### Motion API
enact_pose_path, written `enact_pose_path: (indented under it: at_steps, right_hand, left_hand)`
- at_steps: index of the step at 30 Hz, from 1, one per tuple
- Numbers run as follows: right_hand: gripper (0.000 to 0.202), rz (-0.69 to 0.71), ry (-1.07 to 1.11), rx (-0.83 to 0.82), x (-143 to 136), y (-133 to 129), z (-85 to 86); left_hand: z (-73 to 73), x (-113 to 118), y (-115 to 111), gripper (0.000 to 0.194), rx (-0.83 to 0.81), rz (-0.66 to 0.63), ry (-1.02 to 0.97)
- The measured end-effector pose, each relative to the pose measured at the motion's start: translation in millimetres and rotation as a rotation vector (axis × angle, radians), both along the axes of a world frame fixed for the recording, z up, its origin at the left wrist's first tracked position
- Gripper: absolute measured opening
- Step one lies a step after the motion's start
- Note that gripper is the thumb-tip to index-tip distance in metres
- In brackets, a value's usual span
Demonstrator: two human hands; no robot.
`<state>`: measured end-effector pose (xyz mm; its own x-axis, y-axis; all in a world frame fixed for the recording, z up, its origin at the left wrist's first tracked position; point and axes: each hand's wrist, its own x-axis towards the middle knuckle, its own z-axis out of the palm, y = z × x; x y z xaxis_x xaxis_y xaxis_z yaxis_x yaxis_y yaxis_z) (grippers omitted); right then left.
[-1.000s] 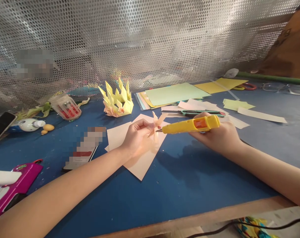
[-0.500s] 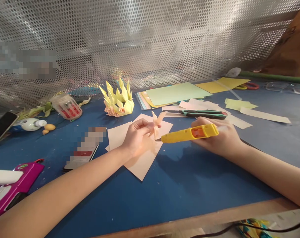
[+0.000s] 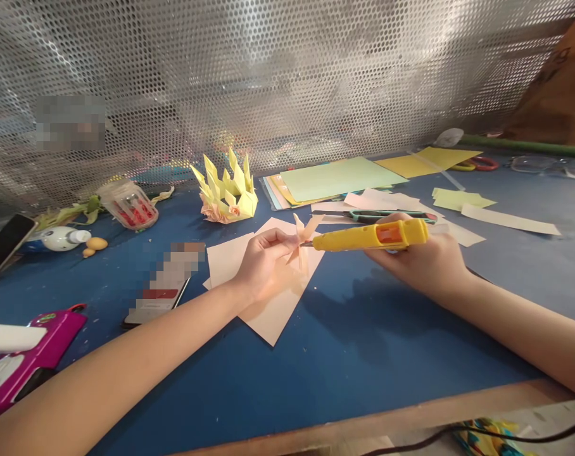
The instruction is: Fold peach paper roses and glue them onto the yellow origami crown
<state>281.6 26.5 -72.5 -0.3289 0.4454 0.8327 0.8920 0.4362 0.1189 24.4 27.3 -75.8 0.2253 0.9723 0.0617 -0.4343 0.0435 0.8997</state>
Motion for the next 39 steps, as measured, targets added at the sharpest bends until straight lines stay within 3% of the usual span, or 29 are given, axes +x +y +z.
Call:
enact_pose_path:
  at_steps: [12,28,39]
  right_hand:
    - [0.047,0.116,-0.052,0.139,0.2,1.5,0.3]
    - [0.031,0.305,-0.134,0.083,-5.4,-5.1,11.1]
    - [0.031,0.253,-0.071,0.129,-3.0,-3.6,8.2]
  left_hand:
    - [-1.4,0.0,0.8,0.023,-0.017,-0.036,-0.055]
    - [-2.6,-1.9,4.4,0.027,-0.025,-0.031,-0.081]
    - [-3.3,-1.4,3.6,0.021,-0.016,-0.048,-0.073]
